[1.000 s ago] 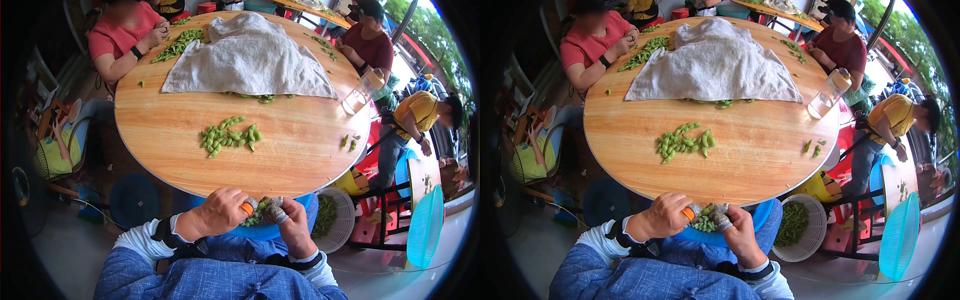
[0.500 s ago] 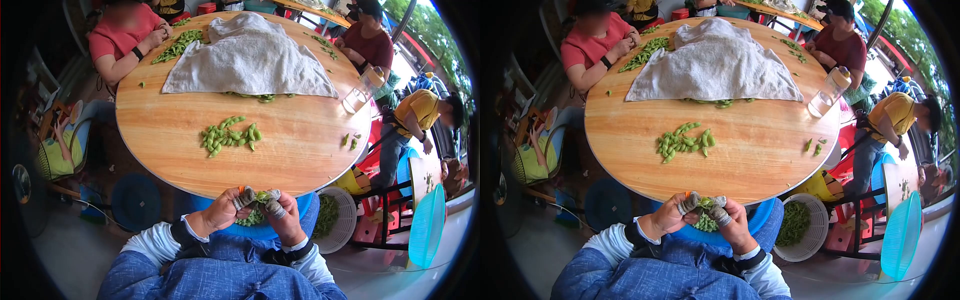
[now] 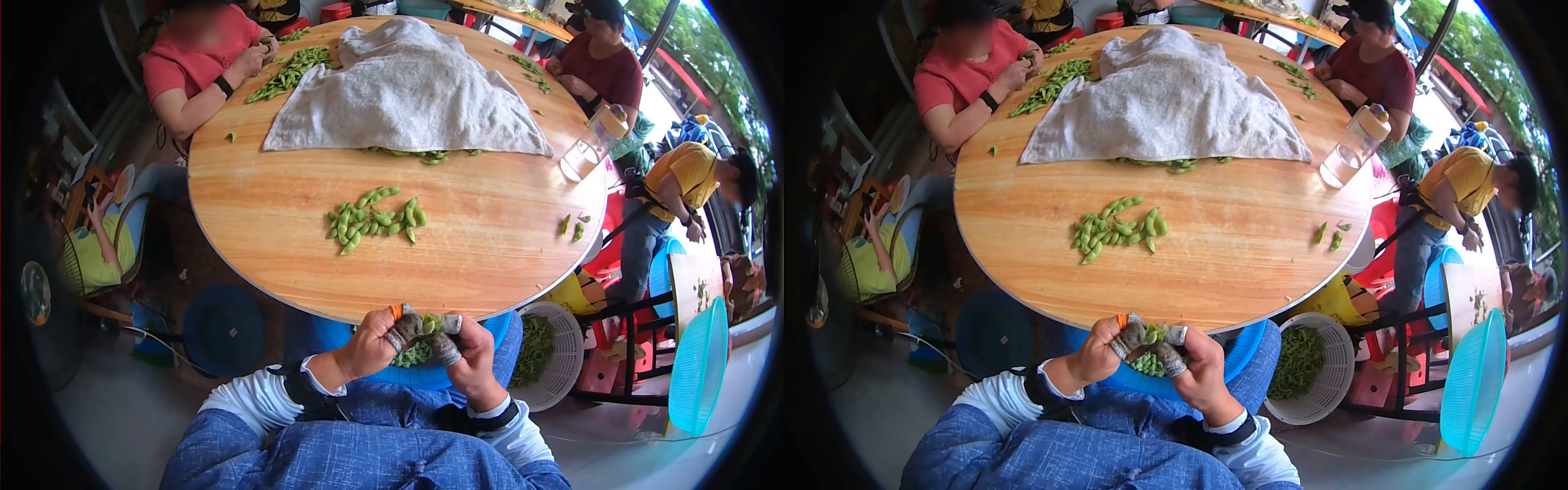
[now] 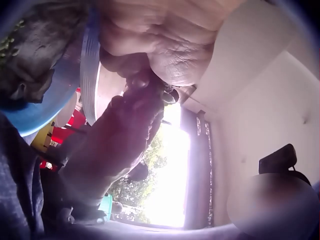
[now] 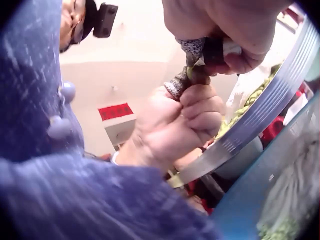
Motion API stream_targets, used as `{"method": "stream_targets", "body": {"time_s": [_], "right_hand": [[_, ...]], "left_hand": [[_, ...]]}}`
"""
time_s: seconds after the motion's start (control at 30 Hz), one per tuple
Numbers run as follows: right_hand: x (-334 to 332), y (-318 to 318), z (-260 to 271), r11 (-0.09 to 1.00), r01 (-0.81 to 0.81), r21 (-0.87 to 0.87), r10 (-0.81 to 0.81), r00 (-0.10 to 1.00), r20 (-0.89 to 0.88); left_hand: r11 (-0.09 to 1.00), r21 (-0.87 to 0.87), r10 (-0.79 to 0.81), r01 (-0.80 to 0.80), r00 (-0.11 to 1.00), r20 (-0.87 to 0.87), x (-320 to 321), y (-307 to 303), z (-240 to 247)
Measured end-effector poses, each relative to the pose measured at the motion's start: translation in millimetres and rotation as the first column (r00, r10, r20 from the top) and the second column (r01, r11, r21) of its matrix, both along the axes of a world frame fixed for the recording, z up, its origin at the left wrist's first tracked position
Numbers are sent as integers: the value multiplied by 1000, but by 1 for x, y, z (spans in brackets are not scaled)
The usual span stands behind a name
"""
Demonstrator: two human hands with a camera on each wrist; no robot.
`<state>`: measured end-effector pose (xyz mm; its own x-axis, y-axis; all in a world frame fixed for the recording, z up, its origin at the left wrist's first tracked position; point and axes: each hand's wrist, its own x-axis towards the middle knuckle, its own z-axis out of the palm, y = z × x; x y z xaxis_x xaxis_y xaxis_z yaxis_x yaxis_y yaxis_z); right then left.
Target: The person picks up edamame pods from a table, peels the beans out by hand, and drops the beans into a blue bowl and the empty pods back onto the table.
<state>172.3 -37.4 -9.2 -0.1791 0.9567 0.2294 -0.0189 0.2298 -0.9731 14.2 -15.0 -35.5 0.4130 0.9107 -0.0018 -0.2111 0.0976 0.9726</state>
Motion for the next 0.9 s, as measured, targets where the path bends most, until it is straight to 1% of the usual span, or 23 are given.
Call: {"method": "stream_targets", "body": {"time_s": [0.03,0.07,0.1,0.2,0.23,0.3,0.33,0.37,0.4,0.47,0.5,0.57,0.6,0.67,0.7,0.73,0.77,0.8,0.83,0.87,0.9], "right_hand": [[3,2,4,988,9,155,-37,983,180],[6,4,6,952,-11,305,-100,933,346],[7,10,7,865,-84,494,-151,896,418],[10,10,7,778,-212,592,-188,820,541],[10,9,7,796,-206,569,-175,822,542],[8,5,3,917,-77,392,-101,904,415],[8,3,1,958,-23,286,-79,937,341],[8,2,2,984,7,180,-63,950,307],[8,1,4,993,17,120,-49,963,266],[8,0,5,1000,29,1,-29,983,179],[8,0,3,999,26,-23,-22,987,161],[9,-2,-3,998,18,-68,-9,992,126],[9,-3,-3,1000,21,-22,-17,984,179],[8,-4,-4,997,20,68,-38,959,279],[9,-5,-4,993,37,113,-72,943,324],[10,-6,-2,993,80,88,-103,945,309],[13,-7,1,991,122,61,-135,946,295],[17,-9,2,986,164,33,-167,945,282],[26,-11,-2,978,201,59,-209,936,283],[35,-15,-6,958,280,58,-285,919,274],[48,-16,-6,933,339,123,-361,887,288]], "left_hand": [[992,-99,-73,78,996,58,-2,1,0],[968,-193,-138,160,983,123,-7,3,1],[929,-278,-196,245,961,193,-9,5,2],[856,-486,-136,176,984,117,-4,6,8],[841,-504,-135,196,979,156,-5,6,11],[810,-536,-129,238,964,233,-5,7,16],[824,-492,-194,280,956,220,-6,8,15],[834,-447,-257,323,945,203,-8,10,13],[839,-402,-318,366,930,183,-9,11,12],[859,-400,-293,320,947,128,-7,9,14],[869,-395,-281,297,955,100,-6,8,15],[905,-290,-303,312,950,75,-5,8,14],[919,-237,-311,316,949,61,-5,7,13],[965,-48,-260,257,960,-100,-2,2,-1],[971,51,-222,234,959,-176,0,2,2],[945,83,-273,317,902,-335,-1,3,8],[911,100,-307,401,818,-487,-4,4,17],[870,100,-323,484,710,-626,-5,5,25],[847,160,-275,507,675,-684,-4,5,24],[841,171,-269,514,670,-692,-5,8,31],[834,182,-263,520,665,-699,-6,13,42]]}}
